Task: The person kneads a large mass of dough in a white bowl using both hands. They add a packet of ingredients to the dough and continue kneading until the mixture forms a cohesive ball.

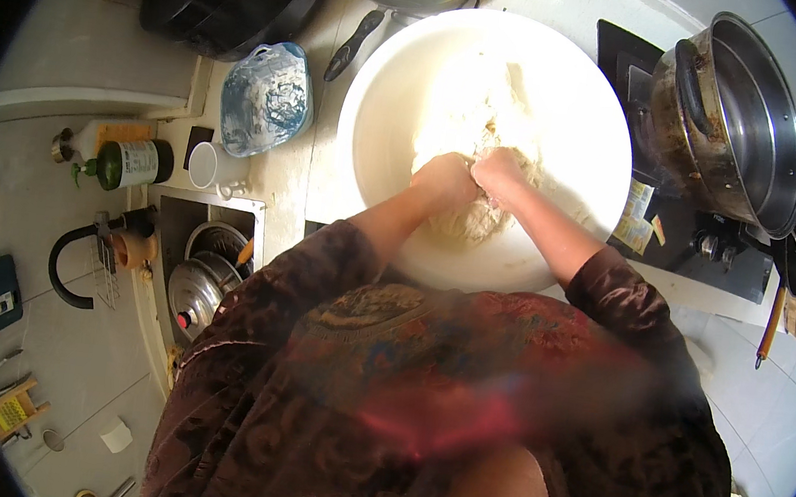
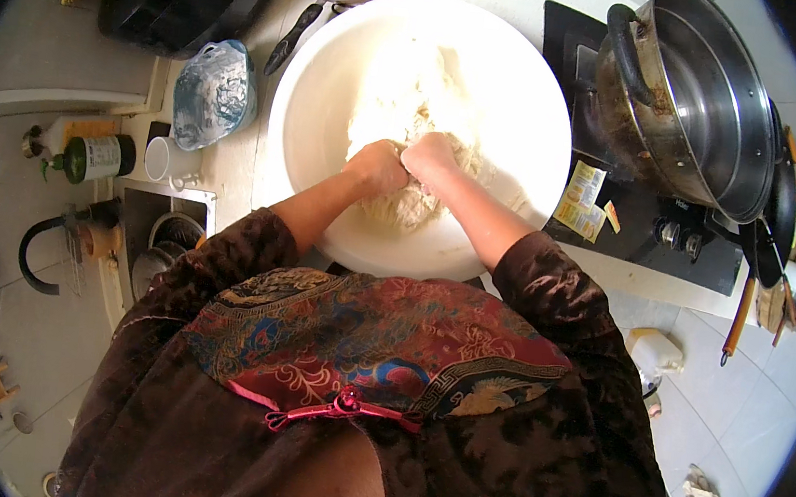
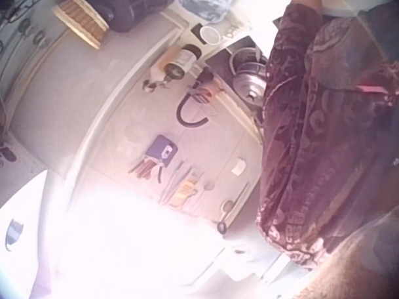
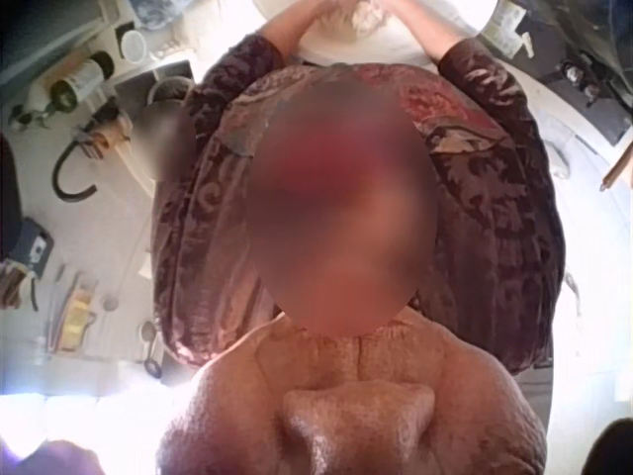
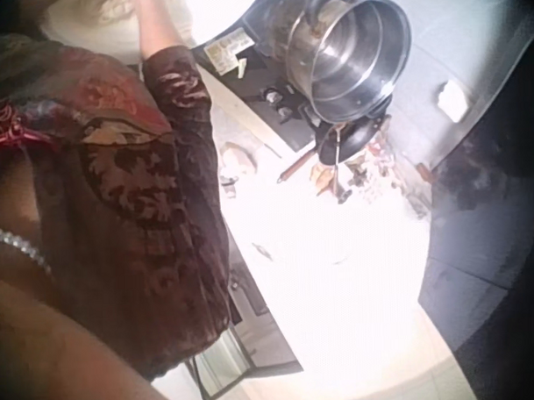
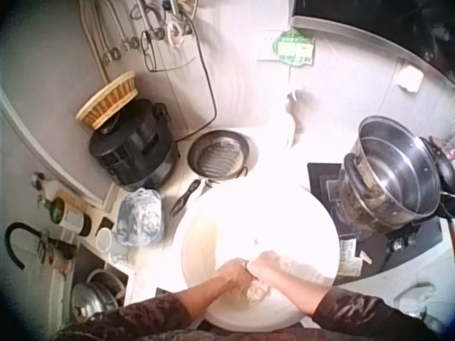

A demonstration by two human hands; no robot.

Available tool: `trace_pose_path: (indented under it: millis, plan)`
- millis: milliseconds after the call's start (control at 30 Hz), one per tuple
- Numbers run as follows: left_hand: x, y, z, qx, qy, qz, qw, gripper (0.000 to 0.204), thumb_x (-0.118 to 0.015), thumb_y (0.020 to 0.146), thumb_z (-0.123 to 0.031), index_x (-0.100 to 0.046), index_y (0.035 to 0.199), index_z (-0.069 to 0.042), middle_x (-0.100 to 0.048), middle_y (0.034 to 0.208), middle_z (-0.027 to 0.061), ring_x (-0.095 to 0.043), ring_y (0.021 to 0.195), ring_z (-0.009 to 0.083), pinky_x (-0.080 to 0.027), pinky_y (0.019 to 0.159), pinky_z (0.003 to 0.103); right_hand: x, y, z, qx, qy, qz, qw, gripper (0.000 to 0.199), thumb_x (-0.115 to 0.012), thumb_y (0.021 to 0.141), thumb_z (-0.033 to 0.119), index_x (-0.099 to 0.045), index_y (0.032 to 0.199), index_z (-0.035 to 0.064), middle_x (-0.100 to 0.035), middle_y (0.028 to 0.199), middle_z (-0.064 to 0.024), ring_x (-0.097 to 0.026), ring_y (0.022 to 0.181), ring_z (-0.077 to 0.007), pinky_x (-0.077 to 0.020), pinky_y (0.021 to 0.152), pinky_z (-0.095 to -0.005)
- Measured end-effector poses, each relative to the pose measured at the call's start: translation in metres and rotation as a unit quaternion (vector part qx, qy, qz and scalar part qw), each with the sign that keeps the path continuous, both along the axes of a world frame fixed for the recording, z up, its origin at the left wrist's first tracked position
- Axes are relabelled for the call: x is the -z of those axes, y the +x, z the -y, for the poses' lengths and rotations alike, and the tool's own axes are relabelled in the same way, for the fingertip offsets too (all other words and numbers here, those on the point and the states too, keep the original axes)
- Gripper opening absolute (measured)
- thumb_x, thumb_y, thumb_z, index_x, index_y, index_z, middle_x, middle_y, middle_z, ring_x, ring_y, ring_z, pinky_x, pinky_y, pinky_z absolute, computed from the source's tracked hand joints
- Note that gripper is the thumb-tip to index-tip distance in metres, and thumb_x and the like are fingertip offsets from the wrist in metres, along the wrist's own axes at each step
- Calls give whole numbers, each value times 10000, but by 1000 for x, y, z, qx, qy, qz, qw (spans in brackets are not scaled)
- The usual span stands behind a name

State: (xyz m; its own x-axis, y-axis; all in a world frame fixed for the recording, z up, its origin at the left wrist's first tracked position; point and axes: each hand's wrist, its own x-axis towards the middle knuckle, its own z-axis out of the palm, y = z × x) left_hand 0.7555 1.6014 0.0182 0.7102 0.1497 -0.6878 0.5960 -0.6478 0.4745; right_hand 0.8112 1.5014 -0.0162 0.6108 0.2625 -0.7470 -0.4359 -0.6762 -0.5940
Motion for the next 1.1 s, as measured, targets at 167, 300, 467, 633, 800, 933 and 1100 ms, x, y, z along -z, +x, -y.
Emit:
trace_pose_path:
  millis: [167,300,467,633,800,933,1100]
  plan:
    - [34,2,-6,44,-26,31,998,305,-656,754,-303,-688,948,-70,-671,821,164,-635,738,260,-496,701,335,1,5,1,-8,5,-17,1000,84,-486,726,27,-532,664,-7,-462,529,-90,-415,384,-197,-326,343,-357]
    - [36,3,-15,115,-96,55,987,307,-636,768,-158,-647,1039,-14,-647,775,83,-588,711,185,-481,642,314,-9,15,17,-9,138,-114,984,92,-543,732,55,-533,660,-2,-456,534,-76,-417,382,-172,-327,346,-320]
    - [1,-15,-23,170,-206,37,963,552,-640,756,-181,-509,1210,106,-618,1087,150,-575,934,222,-446,846,294,-27,-7,32,-43,167,-122,977,64,-563,721,44,-542,668,15,-447,545,-59,-384,376,-139,-299,347,-285]
    - [-30,-29,-5,257,9,-18,966,497,-667,741,-363,-634,1032,38,-659,916,228,-630,889,313,-482,793,353,-37,-36,22,-89,60,-98,989,36,-556,722,22,-579,709,-2,-489,574,-84,-436,422,-153,-340,367,-313]
    - [-18,-42,6,178,37,26,983,445,-700,697,-390,-647,1013,-81,-665,939,163,-622,919,335,-489,779,389,-25,-47,15,-159,-31,10,987,139,-535,741,28,-635,806,-43,-600,672,-170,-591,594,-238,-451,463,-381]
    - [-7,-40,9,172,68,-7,983,477,-697,689,-363,-611,1097,-133,-654,1032,130,-611,978,318,-486,820,409,-14,-49,12,-182,-32,63,981,233,-515,753,73,-667,875,-54,-647,826,-260,-658,762,-324,-517,640,-373]
    - [-13,-29,6,182,62,-39,981,425,-665,704,-281,-616,1100,-134,-651,1044,134,-611,988,311,-488,827,411,-15,-38,12,-185,-65,21,980,228,-501,724,53,-665,842,-53,-646,780,-246,-653,709,-327,-516,613,-403]
